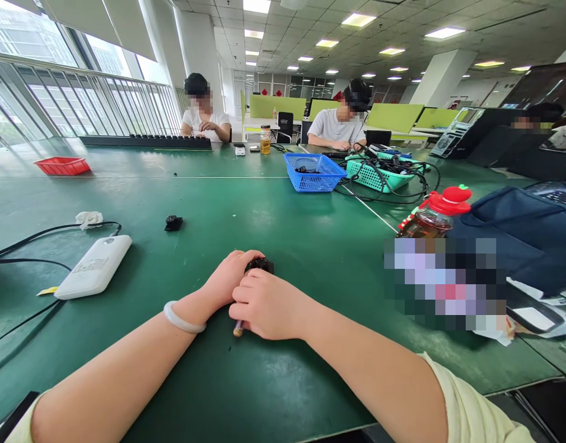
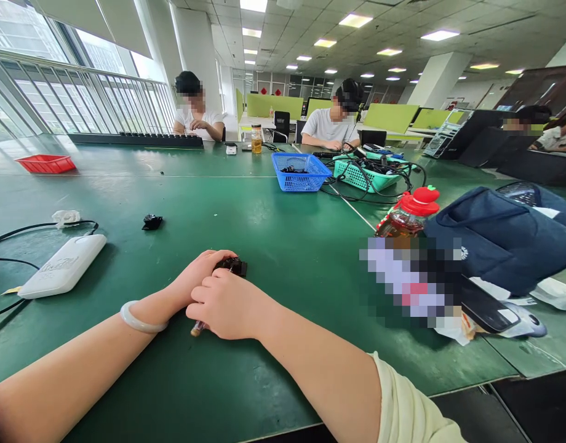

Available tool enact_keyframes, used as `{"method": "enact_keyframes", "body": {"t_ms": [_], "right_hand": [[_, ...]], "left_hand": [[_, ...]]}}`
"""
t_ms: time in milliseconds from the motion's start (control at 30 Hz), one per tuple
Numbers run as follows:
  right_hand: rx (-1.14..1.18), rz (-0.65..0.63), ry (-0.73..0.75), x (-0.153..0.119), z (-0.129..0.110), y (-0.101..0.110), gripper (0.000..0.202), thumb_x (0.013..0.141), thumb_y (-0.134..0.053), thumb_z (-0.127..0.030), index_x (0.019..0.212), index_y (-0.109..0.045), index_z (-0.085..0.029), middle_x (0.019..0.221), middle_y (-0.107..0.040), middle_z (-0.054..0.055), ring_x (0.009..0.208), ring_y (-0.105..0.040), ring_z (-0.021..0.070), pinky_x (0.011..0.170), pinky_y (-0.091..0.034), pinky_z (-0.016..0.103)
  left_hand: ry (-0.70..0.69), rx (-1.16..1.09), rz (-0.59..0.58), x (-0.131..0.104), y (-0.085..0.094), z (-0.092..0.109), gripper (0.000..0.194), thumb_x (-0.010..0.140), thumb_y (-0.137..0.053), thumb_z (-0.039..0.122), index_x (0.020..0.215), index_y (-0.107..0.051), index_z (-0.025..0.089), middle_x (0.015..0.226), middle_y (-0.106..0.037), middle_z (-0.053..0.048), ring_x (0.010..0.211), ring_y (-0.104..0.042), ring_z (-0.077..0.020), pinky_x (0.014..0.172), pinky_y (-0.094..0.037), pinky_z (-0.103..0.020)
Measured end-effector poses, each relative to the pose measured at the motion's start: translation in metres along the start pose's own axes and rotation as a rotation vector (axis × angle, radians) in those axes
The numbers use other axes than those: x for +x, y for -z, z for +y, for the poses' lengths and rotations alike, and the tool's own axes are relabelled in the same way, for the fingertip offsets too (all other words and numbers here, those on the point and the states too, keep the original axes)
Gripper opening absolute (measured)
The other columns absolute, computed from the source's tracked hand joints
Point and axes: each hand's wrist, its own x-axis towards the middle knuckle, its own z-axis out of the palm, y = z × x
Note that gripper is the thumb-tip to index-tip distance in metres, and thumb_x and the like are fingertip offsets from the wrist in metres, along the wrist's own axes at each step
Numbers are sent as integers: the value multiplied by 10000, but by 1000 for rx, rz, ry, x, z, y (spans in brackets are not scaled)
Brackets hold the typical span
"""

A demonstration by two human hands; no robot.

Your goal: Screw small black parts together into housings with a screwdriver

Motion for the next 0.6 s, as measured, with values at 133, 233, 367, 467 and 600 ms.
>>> {"method": "enact_keyframes", "body": {"t_ms": [133, 233, 367, 467, 600], "right_hand": [[21, -79, 3, 2, -2, -1, 128, 928, -597, -276, 873, -686, -201, 864, -662, 42, 817, -560, 199, 846, -383, 370], [18, -16, 12, 0, 2, 0, 117, 921, -606, -278, 867, -681, -206, 855, -671, 37, 819, -561, 193, 833, -379, 355], [-34, 242, -28, -6, 11, 1, 111, 920, -597, -274, 860, -657, -203, 811, -678, 22, 798, -562, 191, 844, -368, 355], [-28, 411, -138, -12, 18, 2, 162, 953, -549, -258, 821, -621, -198, 787, -682, 24, 775, -571, 172, 791, -364, 333], [56, 611, -348, -17, 27, 3, 163, 943, -532, -228, 795, -597, -203, 778, -696, 19, 733, -599, 151, 715, -380, 305]], "left_hand": [[36, 0, -13, -1, 6, 7, 417, 836, -490, 181, 1233, -605, 240, 1125, -692, -45, 1126, -589, -244, 985, -497, -390], [2, 2, -7, -1, 3, 4, 470, 790, -550, 181, 1253, -590, 244, 1156, -688, -40, 1127, -590, -246, 1010, -481, -389], [-63, 2, 9, 2, -7, -11, 469, 766, -592, 201, 1231, -596, 259, 1189, -682, -35, 1118, -600, -258, 1027, -463, -408], [-127, -7, 4, 5, -11, -19, 382, 767, -590, 212, 1145, -633, 251, 1179, -685, -42, 1077, -610, -264, 1034, -453, -440], [-86, -52, 41, 4, -7, -12, 275, 913, -466, 286, 1119, -640, 233, 1152, -700, -60, 1057, -608, -268, 1017, -461, -476]]}}
